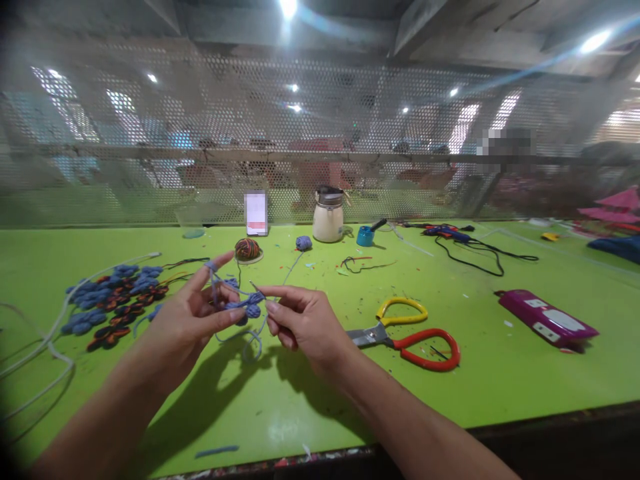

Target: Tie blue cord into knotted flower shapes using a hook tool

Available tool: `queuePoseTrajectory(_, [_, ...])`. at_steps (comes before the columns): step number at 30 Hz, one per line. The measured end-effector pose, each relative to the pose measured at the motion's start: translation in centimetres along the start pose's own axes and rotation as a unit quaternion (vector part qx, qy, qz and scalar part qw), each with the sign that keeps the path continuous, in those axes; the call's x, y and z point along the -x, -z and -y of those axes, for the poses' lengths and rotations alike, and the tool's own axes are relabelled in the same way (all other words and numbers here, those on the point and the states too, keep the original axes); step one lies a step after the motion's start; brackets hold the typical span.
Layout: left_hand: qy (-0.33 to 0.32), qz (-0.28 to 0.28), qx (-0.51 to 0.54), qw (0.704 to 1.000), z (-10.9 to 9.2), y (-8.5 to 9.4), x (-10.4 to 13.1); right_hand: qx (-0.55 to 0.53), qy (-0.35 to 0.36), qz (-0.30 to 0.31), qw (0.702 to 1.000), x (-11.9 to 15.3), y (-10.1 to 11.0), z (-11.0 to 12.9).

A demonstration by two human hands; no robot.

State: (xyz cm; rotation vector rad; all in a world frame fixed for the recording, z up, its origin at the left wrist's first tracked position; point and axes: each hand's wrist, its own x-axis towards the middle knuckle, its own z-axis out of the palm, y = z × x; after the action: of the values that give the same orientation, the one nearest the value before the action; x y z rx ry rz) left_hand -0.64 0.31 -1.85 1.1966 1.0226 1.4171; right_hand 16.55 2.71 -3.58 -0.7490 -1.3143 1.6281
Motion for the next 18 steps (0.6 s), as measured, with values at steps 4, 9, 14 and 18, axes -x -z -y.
queuePoseTrajectory(4, [0.004, 0.009, 0.006, 1.000, -0.06, -0.14, 0.01, 0.006, 0.000, 0.000, 1.000, -0.01, 0.01, 0.02])
queuePoseTrajectory(9, [0.014, 0.012, 0.023, 1.000, -0.13, -0.53, 0.09, 0.017, 0.012, 0.000, 1.000, -0.12, 0.07, -0.12])
queuePoseTrajectory(14, [0.013, -0.005, 0.007, 1.000, -0.07, -0.50, 0.03, 0.058, 0.018, 0.022, 0.998, -0.25, 0.19, -0.23])
queuePoseTrajectory(18, [0.006, 0.011, -0.068, 0.998, 0.20, -0.15, -0.33, 0.143, 0.034, 0.038, 0.988, -0.26, 0.13, -0.26])
